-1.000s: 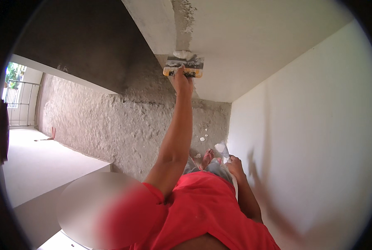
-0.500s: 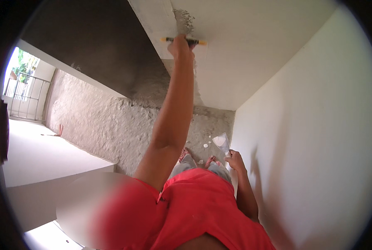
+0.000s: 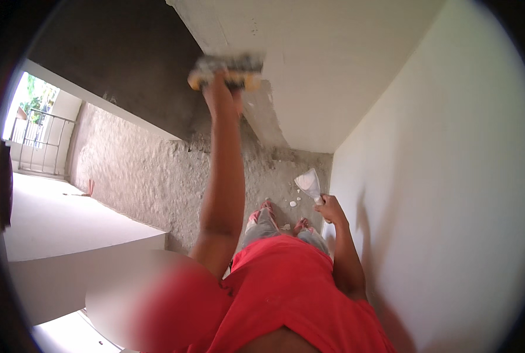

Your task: The person applies plaster to a wall using a trowel and a smaller scraper. They repeatedly scoop plaster from a board and spread it onto the wall surface, smoothing it with the trowel. The person occasionally pauses to reload the trowel from the board.

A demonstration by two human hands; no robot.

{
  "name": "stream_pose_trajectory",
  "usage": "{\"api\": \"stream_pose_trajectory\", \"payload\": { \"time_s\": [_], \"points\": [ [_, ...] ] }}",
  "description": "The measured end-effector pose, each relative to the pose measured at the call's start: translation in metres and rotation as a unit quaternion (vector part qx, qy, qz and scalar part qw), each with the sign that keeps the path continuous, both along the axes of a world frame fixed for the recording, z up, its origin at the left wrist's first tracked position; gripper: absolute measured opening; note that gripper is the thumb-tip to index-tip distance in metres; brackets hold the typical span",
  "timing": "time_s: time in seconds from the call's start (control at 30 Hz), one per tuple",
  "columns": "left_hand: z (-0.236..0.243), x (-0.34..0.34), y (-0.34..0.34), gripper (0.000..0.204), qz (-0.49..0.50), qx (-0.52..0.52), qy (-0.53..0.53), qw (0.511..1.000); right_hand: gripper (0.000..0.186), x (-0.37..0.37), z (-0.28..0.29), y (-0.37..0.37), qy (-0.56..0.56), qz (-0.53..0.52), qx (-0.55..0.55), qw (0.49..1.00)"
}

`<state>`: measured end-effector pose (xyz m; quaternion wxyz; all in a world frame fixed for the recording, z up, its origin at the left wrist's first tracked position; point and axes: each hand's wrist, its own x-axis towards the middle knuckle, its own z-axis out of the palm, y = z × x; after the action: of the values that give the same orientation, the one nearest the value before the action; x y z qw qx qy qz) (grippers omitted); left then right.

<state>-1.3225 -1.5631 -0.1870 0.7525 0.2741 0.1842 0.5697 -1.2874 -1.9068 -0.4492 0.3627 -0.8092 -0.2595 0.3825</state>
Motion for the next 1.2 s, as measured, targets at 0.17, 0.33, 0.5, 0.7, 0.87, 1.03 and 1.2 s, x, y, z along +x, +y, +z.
{"api": "stream_pose_trajectory", "payload": {
  "time_s": [0.17, 0.33, 0.5, 0.7, 0.87, 1.03, 1.2],
  "points": [
    [-0.169, 0.025, 0.044, 0.04, 0.008, -0.223, 0.137, 0.965, 0.036, 0.004, -0.019, -0.013, 0.028, 0.02, -0.049, 0.998],
    [-0.196, 0.054, 0.08, 0.043, 0.001, -0.188, 0.101, 0.977, 0.037, 0.004, -0.021, -0.03, 0.034, -0.005, -0.08, 0.996],
    [-0.146, 0.07, 0.091, 0.041, 0.005, -0.178, 0.099, 0.979, 0.036, 0.0, -0.025, -0.037, 0.04, -0.011, -0.106, 0.993],
    [-0.007, 0.067, 0.081, 0.035, 0.031, -0.093, 0.092, 0.991, 0.029, 0.005, -0.022, -0.023, 0.015, 0.013, -0.052, 0.998],
    [0.131, 0.056, 0.064, 0.036, 0.032, -0.014, 0.075, 0.997, 0.025, 0.004, -0.015, -0.013, 0.036, -0.019, -0.003, 0.999],
    [0.252, 0.008, 0.025, 0.014, 0.063, 0.082, 0.084, 0.991, 0.033, 0.0, 0.016, 0.001, -0.027, -0.017, 0.012, 0.999],
    [0.177, -0.023, 0.05, 0.029, -0.008, 0.175, -0.033, 0.984, 0.035, -0.01, 0.106, 0.025, -0.169, -0.121, -0.004, 0.978]
  ]
}}
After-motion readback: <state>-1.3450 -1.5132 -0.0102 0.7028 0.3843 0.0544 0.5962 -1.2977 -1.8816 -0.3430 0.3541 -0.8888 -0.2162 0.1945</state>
